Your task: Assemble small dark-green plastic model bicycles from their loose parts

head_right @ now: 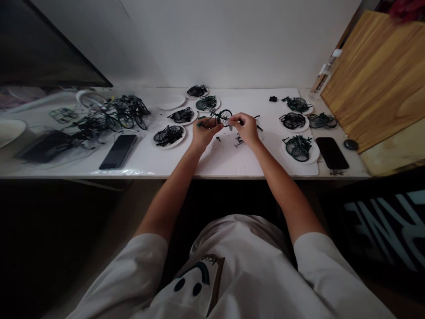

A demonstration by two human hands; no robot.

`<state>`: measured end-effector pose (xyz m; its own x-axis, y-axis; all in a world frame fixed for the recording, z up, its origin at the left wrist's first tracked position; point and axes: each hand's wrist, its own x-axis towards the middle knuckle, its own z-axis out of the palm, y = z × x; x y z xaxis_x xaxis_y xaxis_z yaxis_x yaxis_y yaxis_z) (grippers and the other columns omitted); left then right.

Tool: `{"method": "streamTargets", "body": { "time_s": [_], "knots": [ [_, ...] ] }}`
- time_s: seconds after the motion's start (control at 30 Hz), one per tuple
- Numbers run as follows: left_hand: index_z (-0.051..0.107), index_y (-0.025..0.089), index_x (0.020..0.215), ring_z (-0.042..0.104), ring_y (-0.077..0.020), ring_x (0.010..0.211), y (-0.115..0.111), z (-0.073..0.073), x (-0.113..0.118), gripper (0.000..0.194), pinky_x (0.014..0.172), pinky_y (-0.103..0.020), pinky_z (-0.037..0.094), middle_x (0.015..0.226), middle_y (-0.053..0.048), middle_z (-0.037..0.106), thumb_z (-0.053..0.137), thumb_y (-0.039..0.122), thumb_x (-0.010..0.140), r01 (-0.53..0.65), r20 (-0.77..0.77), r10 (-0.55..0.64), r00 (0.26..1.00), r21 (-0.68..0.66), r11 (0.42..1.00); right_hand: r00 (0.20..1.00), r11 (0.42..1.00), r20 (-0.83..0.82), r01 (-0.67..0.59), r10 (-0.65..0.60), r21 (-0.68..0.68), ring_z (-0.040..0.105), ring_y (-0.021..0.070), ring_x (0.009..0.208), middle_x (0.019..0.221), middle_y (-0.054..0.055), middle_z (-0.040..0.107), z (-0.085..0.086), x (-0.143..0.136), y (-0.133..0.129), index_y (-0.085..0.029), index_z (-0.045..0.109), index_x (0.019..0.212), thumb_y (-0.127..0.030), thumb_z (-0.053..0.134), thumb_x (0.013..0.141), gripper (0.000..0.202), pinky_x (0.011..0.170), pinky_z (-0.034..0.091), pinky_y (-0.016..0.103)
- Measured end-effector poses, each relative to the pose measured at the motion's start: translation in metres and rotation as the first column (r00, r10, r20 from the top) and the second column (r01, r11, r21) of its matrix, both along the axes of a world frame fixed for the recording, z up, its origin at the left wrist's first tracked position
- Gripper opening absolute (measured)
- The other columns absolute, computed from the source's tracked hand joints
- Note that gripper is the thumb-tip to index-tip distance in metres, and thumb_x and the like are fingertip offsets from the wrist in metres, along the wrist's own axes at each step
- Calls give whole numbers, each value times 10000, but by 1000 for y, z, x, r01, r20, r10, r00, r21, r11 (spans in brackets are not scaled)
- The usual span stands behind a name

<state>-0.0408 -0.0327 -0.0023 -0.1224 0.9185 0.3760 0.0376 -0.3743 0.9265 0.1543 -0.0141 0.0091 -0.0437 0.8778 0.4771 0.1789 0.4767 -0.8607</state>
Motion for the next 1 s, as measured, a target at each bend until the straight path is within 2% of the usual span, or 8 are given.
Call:
{"method": "streamTargets", "body": {
  "time_s": [0.17,0.33,0.67,0.83,1.0],
  "knots": [
    [768,167,817,619,-130,711,-2,1,0,240,711,-285,528,766,-32,738,954,276,710,17,-16,-17,1000,6,1000,1000,1000,9,5,-5,6,711,241,895,918,65,810,-1,1,2,-226,786,844,-528,917,838,329,883,572,404],
    [758,170,787,614,-133,688,1,-1,-1,313,691,-290,527,755,-41,738,994,346,678,25,-35,-25,999,16,1000,1000,999,19,21,-22,28,684,217,835,892,56,808,-4,1,2,-217,801,857,-485,909,847,289,819,535,375],
    [773,173,804,628,-132,684,4,-6,-1,321,686,-290,521,775,-53,749,997,362,672,-5,-44,7,999,45,999,989,997,139,38,-48,74,601,197,728,863,62,811,-1,4,-2,-232,829,864,-669,860,881,438,783,516,385],
    [738,181,782,611,-125,678,2,-6,1,356,676,-277,518,755,-36,726,1008,385,670,-10,-43,11,999,36,999,987,994,143,57,-69,90,591,197,721,878,64,814,-1,3,-2,-238,823,867,-667,850,893,431,772,517,383],
    [718,182,758,558,-111,656,2,-7,1,353,629,-264,459,731,-24,690,989,398,690,-4,-61,8,998,64,998,987,991,139,59,-75,117,581,191,707,870,66,808,-1,4,-2,-231,824,872,-663,839,908,434,769,516,381]
  ]
}}
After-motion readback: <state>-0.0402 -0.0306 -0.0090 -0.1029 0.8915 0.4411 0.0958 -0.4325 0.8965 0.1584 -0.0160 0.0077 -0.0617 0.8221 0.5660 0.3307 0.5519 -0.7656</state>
